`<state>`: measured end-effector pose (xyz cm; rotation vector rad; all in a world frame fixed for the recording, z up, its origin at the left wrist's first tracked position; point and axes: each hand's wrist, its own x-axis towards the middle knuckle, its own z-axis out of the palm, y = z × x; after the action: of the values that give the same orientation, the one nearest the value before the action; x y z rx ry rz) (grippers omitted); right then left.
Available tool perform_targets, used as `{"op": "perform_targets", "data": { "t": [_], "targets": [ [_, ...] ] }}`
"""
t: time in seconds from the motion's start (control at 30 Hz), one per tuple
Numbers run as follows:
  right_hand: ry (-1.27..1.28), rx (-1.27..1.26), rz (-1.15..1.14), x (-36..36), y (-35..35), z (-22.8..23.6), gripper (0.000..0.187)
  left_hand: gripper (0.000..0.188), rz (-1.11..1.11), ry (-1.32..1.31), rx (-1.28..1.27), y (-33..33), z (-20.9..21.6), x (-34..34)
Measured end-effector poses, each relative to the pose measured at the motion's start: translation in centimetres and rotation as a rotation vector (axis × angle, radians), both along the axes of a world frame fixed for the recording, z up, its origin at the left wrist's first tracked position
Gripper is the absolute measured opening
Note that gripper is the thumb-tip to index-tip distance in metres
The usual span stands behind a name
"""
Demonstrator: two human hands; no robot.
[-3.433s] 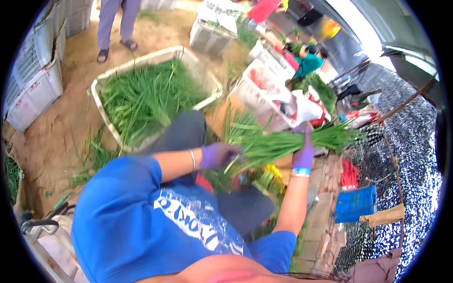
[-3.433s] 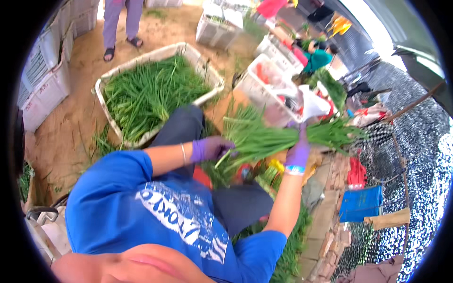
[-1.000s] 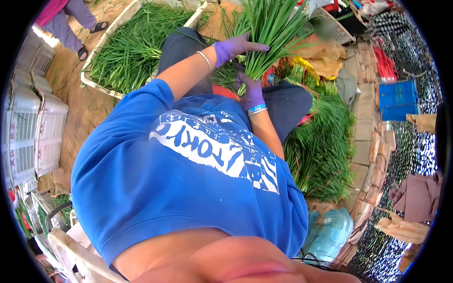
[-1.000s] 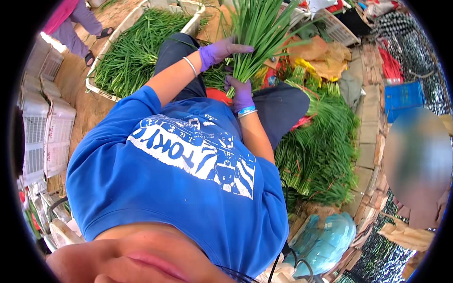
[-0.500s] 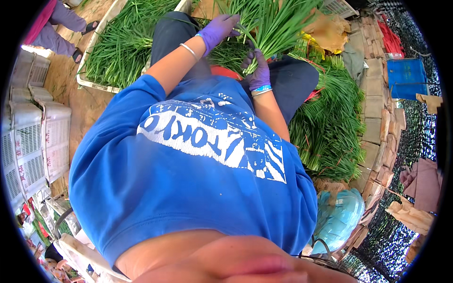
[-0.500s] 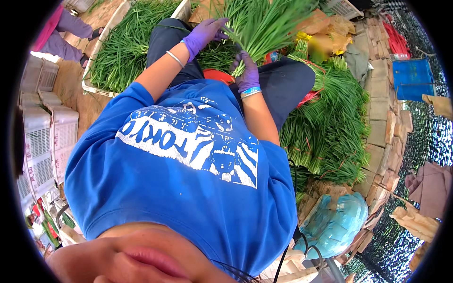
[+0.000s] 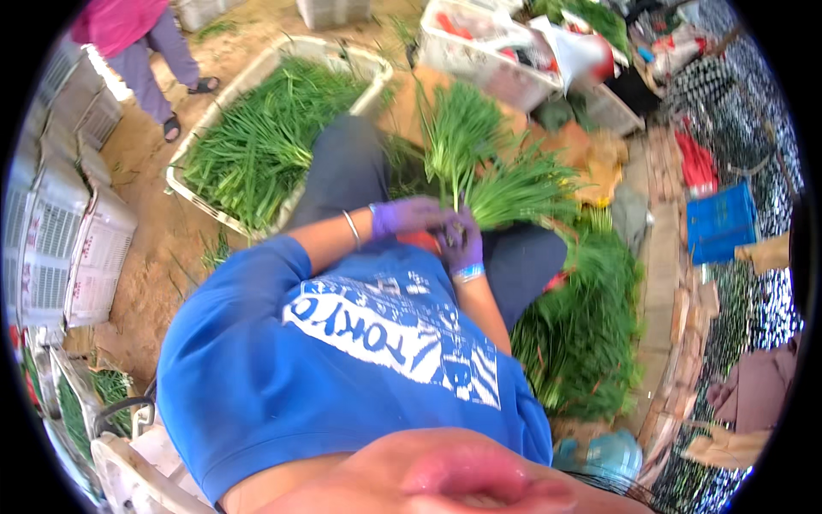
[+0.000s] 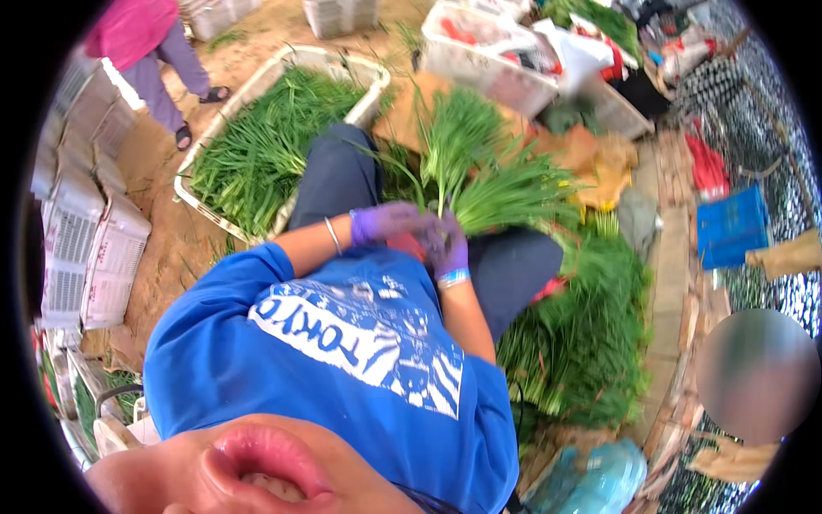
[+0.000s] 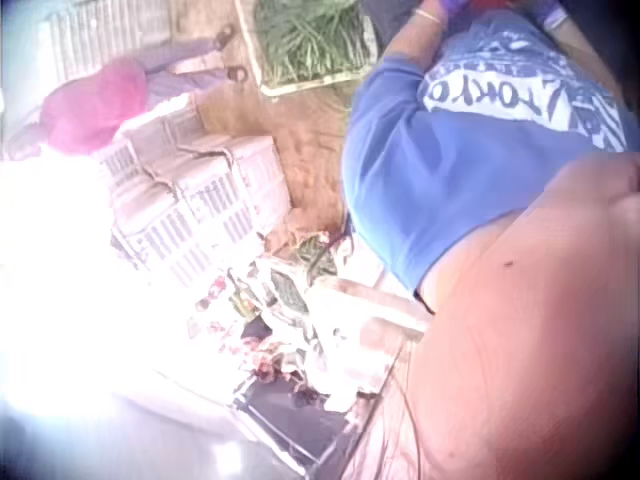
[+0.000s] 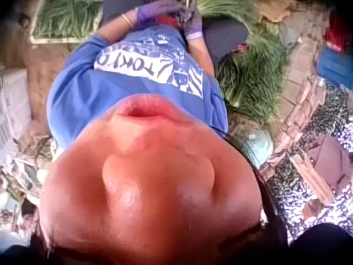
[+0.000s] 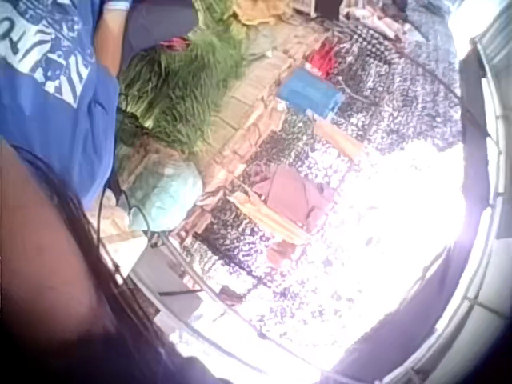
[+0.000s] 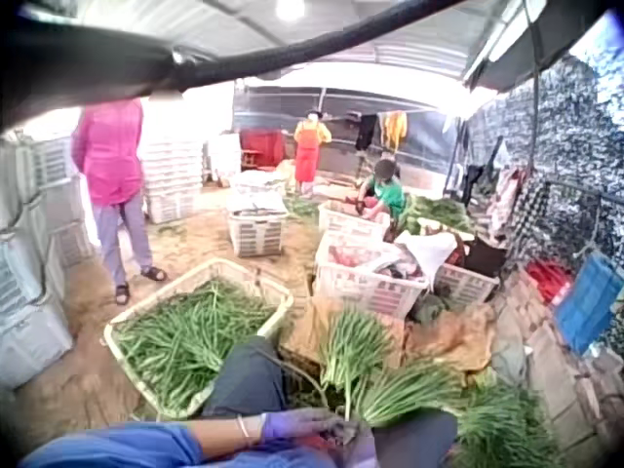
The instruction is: The person sorts green onions by hand while sitting on the ground, removing yellowed leaves and bunching the stems together before placing them into a plastic crate.
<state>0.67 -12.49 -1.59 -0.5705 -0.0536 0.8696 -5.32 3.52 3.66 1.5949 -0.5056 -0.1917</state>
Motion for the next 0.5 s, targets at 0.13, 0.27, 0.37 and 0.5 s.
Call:
{"op": "perform_targets", "data": {
  "t": [0.13, 0.27, 0.37, 0.5],
  "targets": [
    [-0.186, -0.335, 0.011, -3.2, 1.1, 2.2, 0.039, 0.031, 0.004, 0.262, -0.012, -0.8, 1.6, -0.6],
    [-0.293, -0.283, 0.074, -1.8, 0.0, -0.2, 0.040, 0.037, -0.126, 0.288, 0.056, -1.7, 2.0, -2.0],
    [-0.037, -0.283, 0.119, -2.1, 0.3, 2.0, 0.038, 0.038, -0.097, 0.144, 0.319, -2.1, 2.4, -1.6],
    [0.099, -0.234, -0.119, 0.3, -0.1, -2.5, 0.034, 0.035, -0.317, 0.537, -0.109, -2.7, 3.0, -2.7]
  ]
}}
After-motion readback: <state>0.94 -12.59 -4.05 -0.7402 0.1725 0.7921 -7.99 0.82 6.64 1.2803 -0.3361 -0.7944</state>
